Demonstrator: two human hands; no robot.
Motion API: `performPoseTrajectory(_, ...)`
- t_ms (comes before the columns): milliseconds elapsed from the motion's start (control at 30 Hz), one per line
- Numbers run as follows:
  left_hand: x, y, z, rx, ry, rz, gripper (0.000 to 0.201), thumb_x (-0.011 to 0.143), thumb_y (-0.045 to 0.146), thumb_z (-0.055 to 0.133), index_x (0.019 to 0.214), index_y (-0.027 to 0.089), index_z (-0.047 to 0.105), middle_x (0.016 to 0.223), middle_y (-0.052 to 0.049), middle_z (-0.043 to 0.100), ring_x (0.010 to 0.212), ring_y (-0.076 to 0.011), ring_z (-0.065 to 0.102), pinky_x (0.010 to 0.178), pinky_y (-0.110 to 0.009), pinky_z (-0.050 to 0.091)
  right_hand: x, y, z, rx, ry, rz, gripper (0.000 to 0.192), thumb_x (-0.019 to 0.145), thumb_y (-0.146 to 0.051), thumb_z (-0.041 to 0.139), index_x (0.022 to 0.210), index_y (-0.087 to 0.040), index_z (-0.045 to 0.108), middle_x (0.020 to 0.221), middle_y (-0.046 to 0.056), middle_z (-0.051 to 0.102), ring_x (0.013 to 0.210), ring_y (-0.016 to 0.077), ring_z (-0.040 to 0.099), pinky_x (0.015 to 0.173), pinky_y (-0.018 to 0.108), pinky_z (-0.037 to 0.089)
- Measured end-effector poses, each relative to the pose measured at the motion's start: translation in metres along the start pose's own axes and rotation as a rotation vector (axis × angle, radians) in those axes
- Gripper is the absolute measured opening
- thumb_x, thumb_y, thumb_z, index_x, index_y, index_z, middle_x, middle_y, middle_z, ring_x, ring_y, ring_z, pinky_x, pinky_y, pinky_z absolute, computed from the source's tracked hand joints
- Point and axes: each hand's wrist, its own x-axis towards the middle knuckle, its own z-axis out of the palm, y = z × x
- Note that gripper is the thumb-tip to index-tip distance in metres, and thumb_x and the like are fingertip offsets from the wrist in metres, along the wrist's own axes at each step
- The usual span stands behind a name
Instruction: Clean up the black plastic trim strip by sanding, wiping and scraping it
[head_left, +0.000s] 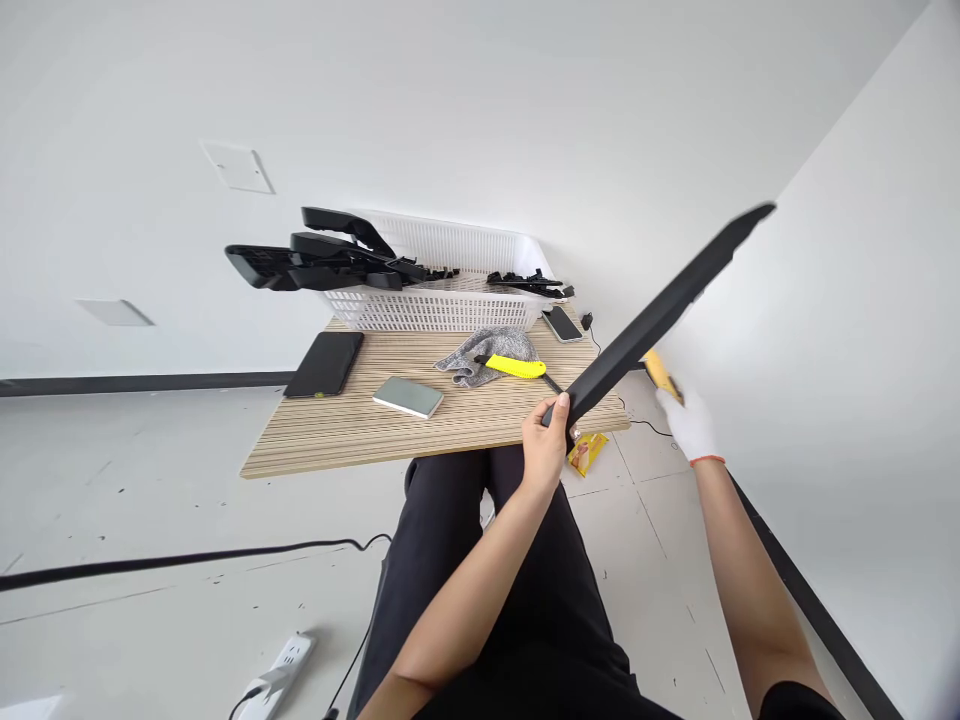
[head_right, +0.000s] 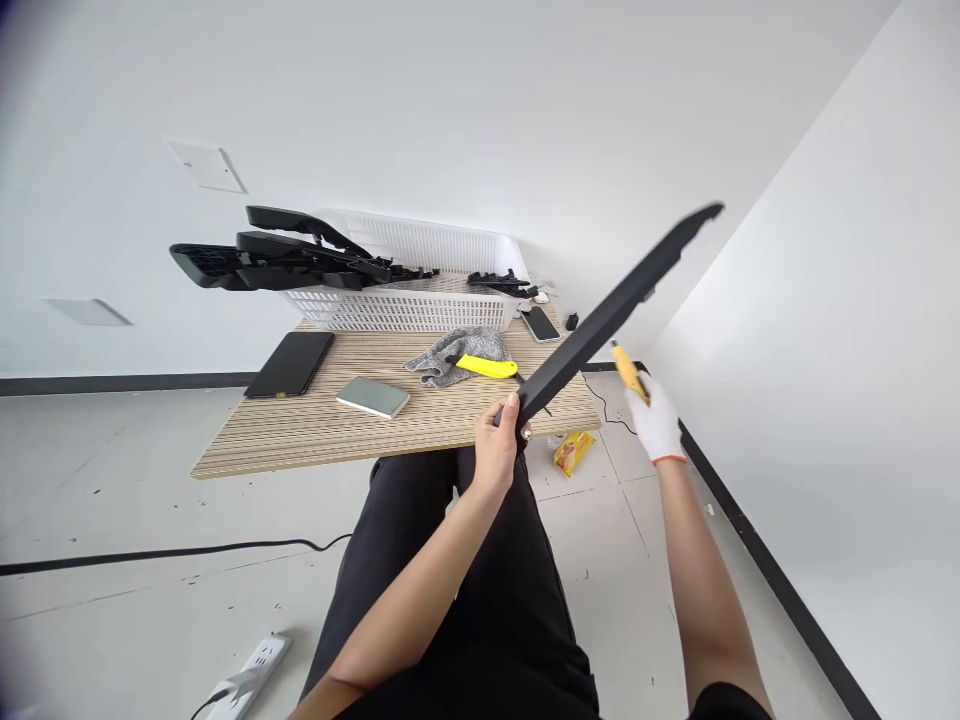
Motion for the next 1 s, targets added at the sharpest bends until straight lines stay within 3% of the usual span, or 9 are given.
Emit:
performPoseTrajectory(100, -0.003, 0.009, 0.001, -0.065, 0.008, 0.017, 0.04, 0.085, 0.059, 0.058, 0.075, 0.02, 0.054, 0.062, 0.003, 0.048, 0.057, -0.0096, 0.046, 0.06, -0.023, 0.042, 0.002, -0.033, 0.024, -0.069, -0.157, -0.121, 0.058, 0.086, -0.056, 0.052, 0.141, -0.041, 0.05, 0.13, 0.001, 0.064, 0.11, 0.0254, 0.062, 0.095, 0.04, 0.046)
performPoseTrajectory(200, 0.004, 0.011, 0.002, -0.077, -0.024, 0.022, 0.035, 0.081, 0.052, 0.067, 0.075, 0.019, 0.056, 0.065, 0.002, 0.05, 0.059, -0.0098, 0.047, 0.061, -0.023, 0.042, 0.0, -0.06, 0.049, -0.137, -0.235, -0.207, 0.055, 0.088, -0.051, 0.05, 0.142, -0.038, 0.05, 0.131, 0.004, 0.063, 0.112, 0.0273, 0.061, 0.095, 0.04, 0.045)
performPoseTrajectory(367, 0.008, 0.008, 0.001, -0.095, -0.051, 0.014, 0.029, 0.081, 0.047, 0.069, 0.08, 0.019, 0.059, 0.068, 0.002, 0.051, 0.062, -0.0103, 0.048, 0.064, -0.023, 0.044, -0.001, -0.086, 0.074, -0.233, -0.232, -0.267, 0.056, 0.095, -0.047, 0.039, 0.149, -0.032, 0.042, 0.13, 0.012, 0.059, 0.105, 0.0292, 0.064, 0.089, 0.041, 0.046)
performPoseTrajectory(533, 0.002, 0.0, -0.007, -0.204, 0.037, 0.011, 0.03, 0.085, 0.05, 0.062, 0.093, 0.023, 0.053, 0.072, 0.003, 0.048, 0.061, -0.0091, 0.049, 0.063, -0.022, 0.046, 0.004, -0.094, 0.081, -0.343, -0.202, -0.288, 0.058, 0.097, -0.046, 0.038, 0.152, -0.03, 0.036, 0.126, 0.013, 0.059, 0.102, 0.0292, 0.064, 0.087, 0.04, 0.046)
performPoseTrajectory(700, -0.001, -0.012, -0.031, -0.241, 0.244, 0.078, 0.029, 0.087, 0.047, 0.061, 0.098, 0.026, 0.045, 0.072, 0.005, 0.049, 0.066, -0.0085, 0.053, 0.072, -0.022, 0.048, 0.004, -0.096, 0.078, -0.463, -0.156, -0.275, 0.053, 0.098, -0.045, 0.037, 0.149, -0.029, 0.043, 0.111, 0.014, 0.063, 0.1, 0.0299, 0.061, 0.085, 0.043, 0.045)
performPoseTrajectory(800, 0.0, -0.022, -0.053, -0.217, 0.343, 0.106, 0.029, 0.087, 0.047, 0.062, 0.097, 0.026, 0.045, 0.074, 0.005, 0.05, 0.067, -0.0083, 0.054, 0.072, -0.022, 0.048, 0.001, -0.107, 0.075, -0.493, -0.094, -0.301, 0.052, 0.099, -0.044, 0.033, 0.144, -0.022, 0.049, 0.115, 0.019, 0.06, 0.104, 0.0328, 0.057, 0.084, 0.045, 0.045)
performPoseTrajectory(900, 0.005, -0.03, -0.072, -0.175, 0.381, 0.116, 0.031, 0.085, 0.045, 0.066, 0.098, 0.025, 0.047, 0.075, 0.005, 0.053, 0.066, -0.0079, 0.054, 0.069, -0.021, 0.047, -0.004, -0.131, 0.077, -0.486, -0.076, -0.436, 0.053, 0.1, -0.044, 0.03, 0.143, -0.02, 0.049, 0.126, 0.02, 0.057, 0.111, 0.0335, 0.053, 0.086, 0.044, 0.045)
performPoseTrajectory(1000, 0.009, -0.034, -0.083, -0.148, 0.386, 0.112, 0.032, 0.084, 0.046, 0.068, 0.097, 0.023, 0.049, 0.072, 0.005, 0.053, 0.063, -0.0078, 0.054, 0.066, -0.021, 0.046, -0.007, -0.164, 0.091, -0.467, -0.149, -0.679, 0.047, 0.099, -0.044, 0.038, 0.141, -0.026, 0.051, 0.137, 0.011, 0.055, 0.122, 0.0288, 0.047, 0.097, 0.039, 0.041)
